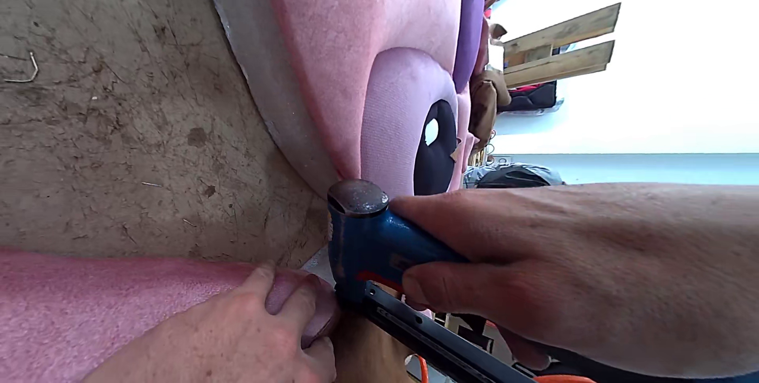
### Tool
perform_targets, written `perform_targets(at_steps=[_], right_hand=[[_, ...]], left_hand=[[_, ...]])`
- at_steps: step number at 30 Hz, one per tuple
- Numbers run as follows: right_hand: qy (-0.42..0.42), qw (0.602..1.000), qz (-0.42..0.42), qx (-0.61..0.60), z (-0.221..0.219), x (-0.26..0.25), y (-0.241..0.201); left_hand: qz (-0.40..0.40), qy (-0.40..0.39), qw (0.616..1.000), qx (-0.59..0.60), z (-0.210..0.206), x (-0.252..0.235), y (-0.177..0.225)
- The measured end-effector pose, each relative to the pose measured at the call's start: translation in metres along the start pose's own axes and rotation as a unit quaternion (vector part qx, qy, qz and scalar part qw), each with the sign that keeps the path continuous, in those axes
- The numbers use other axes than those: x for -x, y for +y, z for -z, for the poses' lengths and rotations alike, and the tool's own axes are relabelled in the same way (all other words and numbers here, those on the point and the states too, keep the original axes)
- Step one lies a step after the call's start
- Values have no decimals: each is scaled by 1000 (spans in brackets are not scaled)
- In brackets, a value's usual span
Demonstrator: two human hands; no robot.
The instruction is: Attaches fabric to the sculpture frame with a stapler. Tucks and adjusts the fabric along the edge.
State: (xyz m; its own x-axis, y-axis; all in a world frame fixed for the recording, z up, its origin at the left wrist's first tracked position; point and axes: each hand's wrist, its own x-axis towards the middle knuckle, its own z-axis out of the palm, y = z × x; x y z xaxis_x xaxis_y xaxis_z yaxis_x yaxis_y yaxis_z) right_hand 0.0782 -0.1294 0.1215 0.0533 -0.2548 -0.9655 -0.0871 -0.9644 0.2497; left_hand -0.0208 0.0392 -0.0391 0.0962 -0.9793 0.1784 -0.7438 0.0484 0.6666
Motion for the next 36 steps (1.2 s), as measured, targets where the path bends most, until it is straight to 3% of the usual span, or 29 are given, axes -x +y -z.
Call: perform_targets(at_steps=[4, 16, 23, 31, 33, 36], right_hand=[[25, 999, 20, -20, -8, 0, 8], [-19, 997, -21, -66, -4, -1, -8], [1, 999, -31, -22, -1, 9, -10], [211, 960, 21, -182, -22, 74, 50], [254, 942, 58, -212, -40, 91, 76], [310, 908, 131, -251, -76, 107, 129]], left_hand=[[-2, 12, 1000, 3, -3, 0, 1], [-3, 27, 1000, 9, -3, -1, 2], [-8, 48, 999, -13, -8, -1, -1], [15, 71, 997, 5, 1, 3, 5], [65, 74, 994, 49, 16, 5, 23], [128, 147, 979, 64, 26, -9, 75]])
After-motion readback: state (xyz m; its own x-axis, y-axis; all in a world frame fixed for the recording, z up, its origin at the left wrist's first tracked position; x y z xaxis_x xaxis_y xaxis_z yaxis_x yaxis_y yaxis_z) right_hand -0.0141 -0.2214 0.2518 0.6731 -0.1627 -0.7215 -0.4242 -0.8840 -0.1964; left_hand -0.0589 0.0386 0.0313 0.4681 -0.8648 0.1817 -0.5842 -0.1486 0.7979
